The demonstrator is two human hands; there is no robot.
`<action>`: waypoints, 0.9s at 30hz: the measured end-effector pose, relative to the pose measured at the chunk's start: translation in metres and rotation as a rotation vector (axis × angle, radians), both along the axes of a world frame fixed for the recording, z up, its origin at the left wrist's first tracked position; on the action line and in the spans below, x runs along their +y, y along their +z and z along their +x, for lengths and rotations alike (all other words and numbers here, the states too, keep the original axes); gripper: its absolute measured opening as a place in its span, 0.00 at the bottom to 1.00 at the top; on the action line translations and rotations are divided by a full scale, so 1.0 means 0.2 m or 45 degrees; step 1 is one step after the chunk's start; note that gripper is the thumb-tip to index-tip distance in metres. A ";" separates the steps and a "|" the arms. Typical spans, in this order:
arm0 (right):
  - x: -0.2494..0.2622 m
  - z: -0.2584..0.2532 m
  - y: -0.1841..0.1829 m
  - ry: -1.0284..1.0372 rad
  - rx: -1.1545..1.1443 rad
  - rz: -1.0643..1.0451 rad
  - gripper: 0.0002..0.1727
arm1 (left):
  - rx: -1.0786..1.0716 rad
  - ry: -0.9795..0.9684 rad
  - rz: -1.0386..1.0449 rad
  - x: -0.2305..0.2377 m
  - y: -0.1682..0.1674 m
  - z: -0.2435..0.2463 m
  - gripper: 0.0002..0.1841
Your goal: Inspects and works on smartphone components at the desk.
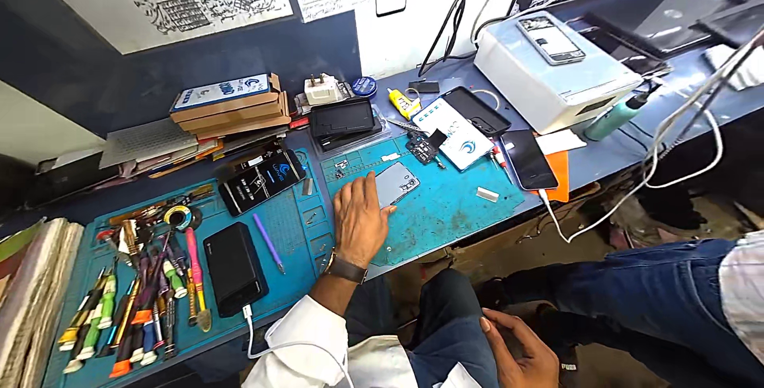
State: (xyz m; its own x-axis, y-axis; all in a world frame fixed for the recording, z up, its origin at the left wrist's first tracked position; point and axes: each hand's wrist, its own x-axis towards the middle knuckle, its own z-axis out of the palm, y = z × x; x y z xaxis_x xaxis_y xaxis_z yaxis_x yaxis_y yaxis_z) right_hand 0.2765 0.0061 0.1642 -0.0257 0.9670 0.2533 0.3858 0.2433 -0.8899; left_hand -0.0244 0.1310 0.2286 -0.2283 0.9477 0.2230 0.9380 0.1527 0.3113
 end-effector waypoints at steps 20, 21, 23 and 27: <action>0.04 -0.21 0.20 0.056 0.502 -0.096 0.16 | -3.263 -0.447 -0.327 -0.50 0.02 0.32 0.37; 0.04 -0.21 0.19 0.052 0.500 -0.093 0.16 | -3.276 -0.458 -0.325 -0.50 0.02 0.31 0.37; 0.02 -0.20 0.18 0.031 0.492 -0.101 0.16 | -3.288 -0.489 -0.323 -0.50 0.02 0.30 0.36; 0.00 -0.19 0.18 0.001 0.350 0.046 0.17 | -3.285 -0.502 -0.304 -0.49 0.01 0.30 0.34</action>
